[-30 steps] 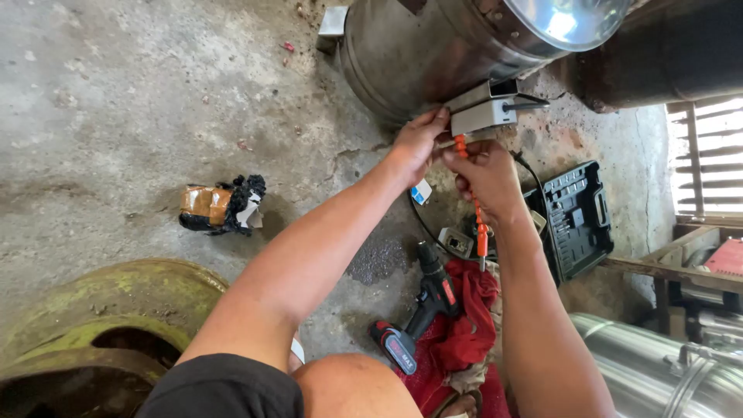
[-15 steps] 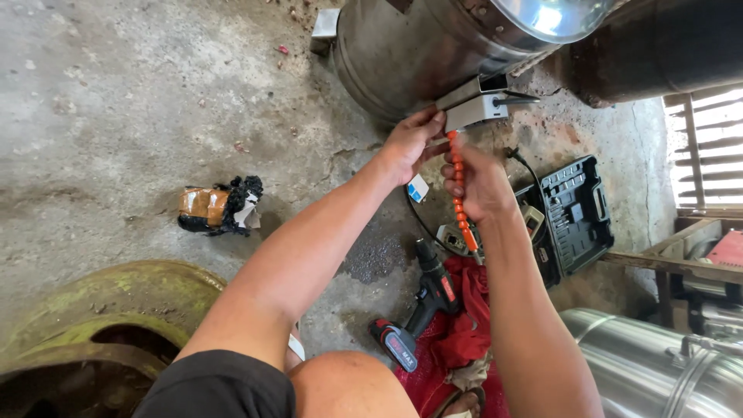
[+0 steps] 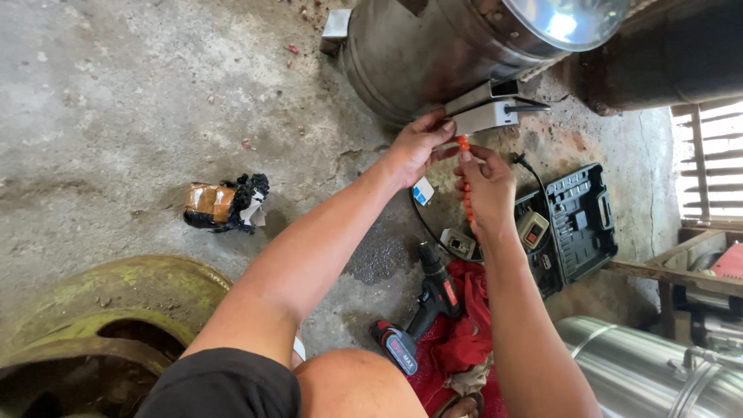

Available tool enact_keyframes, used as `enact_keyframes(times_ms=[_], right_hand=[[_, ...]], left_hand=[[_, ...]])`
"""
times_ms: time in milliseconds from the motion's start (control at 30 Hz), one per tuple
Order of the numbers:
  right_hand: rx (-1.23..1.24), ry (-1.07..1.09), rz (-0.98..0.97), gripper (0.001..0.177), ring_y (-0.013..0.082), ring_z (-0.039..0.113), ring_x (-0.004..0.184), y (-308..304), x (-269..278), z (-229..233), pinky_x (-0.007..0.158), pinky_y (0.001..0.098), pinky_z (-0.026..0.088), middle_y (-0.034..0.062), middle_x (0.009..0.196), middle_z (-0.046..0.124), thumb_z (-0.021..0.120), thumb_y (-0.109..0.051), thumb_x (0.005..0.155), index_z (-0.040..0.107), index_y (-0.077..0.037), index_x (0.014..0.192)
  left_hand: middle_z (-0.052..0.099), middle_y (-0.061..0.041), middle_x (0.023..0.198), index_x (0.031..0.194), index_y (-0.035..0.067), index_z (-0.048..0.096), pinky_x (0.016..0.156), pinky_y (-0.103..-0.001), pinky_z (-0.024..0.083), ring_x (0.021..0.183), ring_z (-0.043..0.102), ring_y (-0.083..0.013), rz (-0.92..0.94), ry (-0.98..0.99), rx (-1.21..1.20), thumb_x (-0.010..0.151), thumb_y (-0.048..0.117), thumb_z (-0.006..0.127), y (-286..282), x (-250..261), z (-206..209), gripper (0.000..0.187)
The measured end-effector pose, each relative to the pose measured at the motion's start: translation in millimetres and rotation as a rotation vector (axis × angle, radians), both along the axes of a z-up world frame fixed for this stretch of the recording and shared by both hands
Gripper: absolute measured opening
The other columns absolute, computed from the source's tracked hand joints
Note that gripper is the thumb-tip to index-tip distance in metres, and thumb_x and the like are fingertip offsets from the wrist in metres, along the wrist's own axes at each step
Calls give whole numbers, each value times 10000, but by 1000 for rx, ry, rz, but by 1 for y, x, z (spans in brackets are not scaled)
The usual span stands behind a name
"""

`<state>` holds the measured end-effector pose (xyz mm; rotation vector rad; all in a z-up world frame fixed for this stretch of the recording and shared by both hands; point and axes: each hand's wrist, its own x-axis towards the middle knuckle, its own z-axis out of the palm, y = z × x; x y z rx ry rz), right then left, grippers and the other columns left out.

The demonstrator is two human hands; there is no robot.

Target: Repairing electrical components on a stainless steel appliance using a power drill and other tools.

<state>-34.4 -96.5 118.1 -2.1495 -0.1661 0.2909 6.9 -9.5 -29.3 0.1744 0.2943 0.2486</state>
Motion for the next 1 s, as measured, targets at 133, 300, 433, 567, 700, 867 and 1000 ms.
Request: enact_keyframes(times_ms=[133, 300, 433, 567, 700, 867, 1000], right_hand=[[15, -54, -24, 560, 145, 582, 539, -9, 11, -15, 405, 232, 490, 125, 817, 631, 841, -136, 883, 501, 39, 1293], [-75, -43, 11, 230, 153, 655, 570, -11, 13, -25, 460, 250, 536, 148, 842, 697, 669, -186, 1035, 664, 20, 1138], [-150, 135, -16, 318, 108, 572, 444, 4, 3, 3, 334, 190, 417, 86, 771, 710, 539, -360, 1066, 694, -83, 1073], [-82, 125, 32, 361, 135, 558, 475, -15, 22, -9, 293, 204, 360, 133, 817, 648, 711, -337, 992, 612, -16, 1125], [-140, 31, 84, 234, 227, 678, 549, -27, 37, -20, 418, 323, 567, 152, 792, 649, 733, -217, 1016, 692, 13, 1029], [-39, 184, 9, 310, 156, 663, 516, -22, 37, -10, 390, 255, 508, 95, 733, 668, 584, -310, 1062, 720, -36, 1011], [42, 164, -14, 343, 114, 560, 508, -1, 11, 14, 365, 218, 440, 63, 732, 583, 663, -345, 1017, 658, -8, 1081]], left_hand=[[675, -116, 1158, 1430, 41, 552, 867, -563, 640, 1014, 717, -310, -7, -11, 9, 882, 123, 849, 2, -3, 4, 629], [682, -104, 1171, 1401, 47, 587, 861, -531, 654, 1010, 716, -283, -14, -31, 19, 885, 114, 849, 4, -4, 0, 583], [683, -88, 1156, 1402, 59, 586, 865, -524, 657, 1002, 722, -277, -41, -42, 27, 892, 120, 840, 6, -5, -3, 573], [675, -94, 1118, 1409, 42, 567, 853, -524, 663, 978, 726, -289, -39, -45, -11, 904, 89, 815, 7, -3, -1, 565], [685, -76, 1074, 1409, 45, 562, 826, -521, 676, 934, 745, -278, -53, -48, -28, 899, 74, 819, 3, 7, -9, 572], [657, -95, 1075, 1454, -2, 499, 833, -529, 673, 933, 735, -287, -62, -20, -31, 898, 55, 805, 11, -4, 7, 637], [687, -97, 1024, 1407, -1, 540, 834, -566, 672, 868, 751, -295, -38, -21, -67, 902, 13, 785, 11, -3, 3, 562]])
